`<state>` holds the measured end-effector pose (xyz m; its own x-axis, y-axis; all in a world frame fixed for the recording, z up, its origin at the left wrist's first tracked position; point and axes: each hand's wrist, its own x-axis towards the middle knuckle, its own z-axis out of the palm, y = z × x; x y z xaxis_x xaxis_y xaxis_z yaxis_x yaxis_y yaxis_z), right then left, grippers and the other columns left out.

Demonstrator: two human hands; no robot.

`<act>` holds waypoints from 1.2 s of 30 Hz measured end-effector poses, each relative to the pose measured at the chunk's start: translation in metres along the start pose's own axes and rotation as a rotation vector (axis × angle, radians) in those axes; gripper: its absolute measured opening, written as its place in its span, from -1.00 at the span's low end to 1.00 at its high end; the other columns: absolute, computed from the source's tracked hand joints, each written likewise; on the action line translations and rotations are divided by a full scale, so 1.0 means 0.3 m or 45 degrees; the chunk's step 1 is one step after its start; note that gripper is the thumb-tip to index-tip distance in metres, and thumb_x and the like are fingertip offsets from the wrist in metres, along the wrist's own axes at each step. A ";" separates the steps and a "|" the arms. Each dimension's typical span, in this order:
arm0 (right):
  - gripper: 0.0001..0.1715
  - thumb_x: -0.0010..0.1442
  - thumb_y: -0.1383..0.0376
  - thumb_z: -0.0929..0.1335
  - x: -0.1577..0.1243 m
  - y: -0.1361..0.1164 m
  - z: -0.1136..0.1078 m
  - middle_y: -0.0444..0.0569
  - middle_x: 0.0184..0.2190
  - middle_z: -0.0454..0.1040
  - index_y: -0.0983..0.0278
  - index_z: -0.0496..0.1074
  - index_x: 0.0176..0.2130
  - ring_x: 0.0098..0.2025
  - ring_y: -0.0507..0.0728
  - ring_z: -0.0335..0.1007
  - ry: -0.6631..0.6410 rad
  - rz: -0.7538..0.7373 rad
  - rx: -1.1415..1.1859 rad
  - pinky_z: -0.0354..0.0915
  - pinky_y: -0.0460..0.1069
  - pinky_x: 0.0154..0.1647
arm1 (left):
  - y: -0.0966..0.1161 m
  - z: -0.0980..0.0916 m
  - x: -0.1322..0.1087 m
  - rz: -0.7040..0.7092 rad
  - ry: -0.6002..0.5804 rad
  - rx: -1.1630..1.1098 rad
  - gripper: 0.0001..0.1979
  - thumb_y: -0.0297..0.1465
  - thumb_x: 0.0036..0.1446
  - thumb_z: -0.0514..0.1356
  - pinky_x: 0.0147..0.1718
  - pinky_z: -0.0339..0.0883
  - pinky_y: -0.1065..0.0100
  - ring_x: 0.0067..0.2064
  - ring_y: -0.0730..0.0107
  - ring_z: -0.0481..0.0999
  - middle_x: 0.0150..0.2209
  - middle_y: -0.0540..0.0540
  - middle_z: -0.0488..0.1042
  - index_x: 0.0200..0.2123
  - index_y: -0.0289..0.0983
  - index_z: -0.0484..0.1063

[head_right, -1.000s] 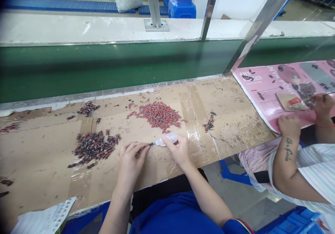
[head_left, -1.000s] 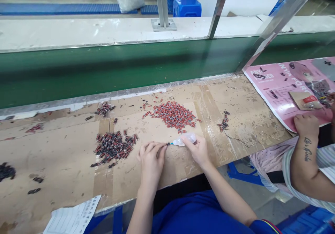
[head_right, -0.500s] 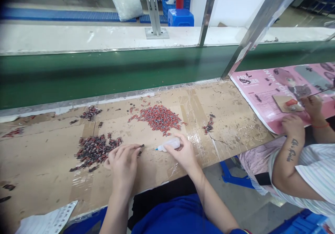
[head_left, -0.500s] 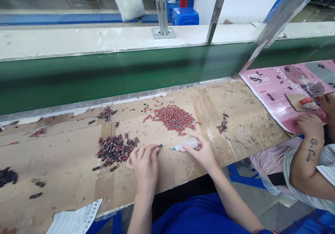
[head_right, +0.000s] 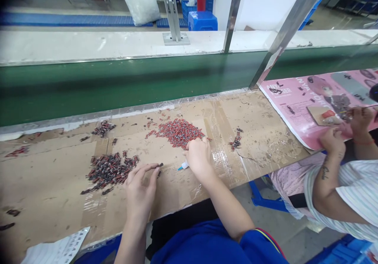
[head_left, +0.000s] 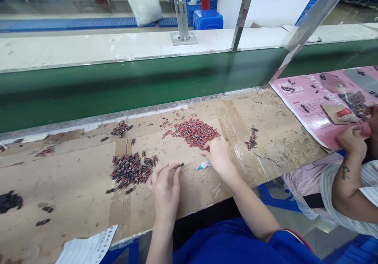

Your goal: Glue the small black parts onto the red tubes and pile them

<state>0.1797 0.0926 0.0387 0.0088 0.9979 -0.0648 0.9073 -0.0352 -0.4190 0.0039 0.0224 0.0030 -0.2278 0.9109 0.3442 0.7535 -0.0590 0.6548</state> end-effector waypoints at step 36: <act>-0.72 0.37 0.40 0.24 -0.083 0.021 -0.051 0.04 -0.26 0.58 0.28 0.54 -0.17 -0.21 0.10 0.40 0.307 -1.427 0.374 0.44 0.00 -0.22 | 0.116 -0.091 0.039 -0.547 -0.467 -0.963 -0.62 -0.06 -0.13 0.38 -0.15 0.52 0.20 -0.28 0.21 0.61 -0.38 -0.15 0.62 -0.39 -0.26 0.59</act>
<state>0.1915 0.0684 0.0516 -0.6224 0.4636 0.6306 0.3280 0.8860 -0.3277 0.0106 0.0199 0.0480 -0.0875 0.9803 -0.1769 0.0207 0.1793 0.9836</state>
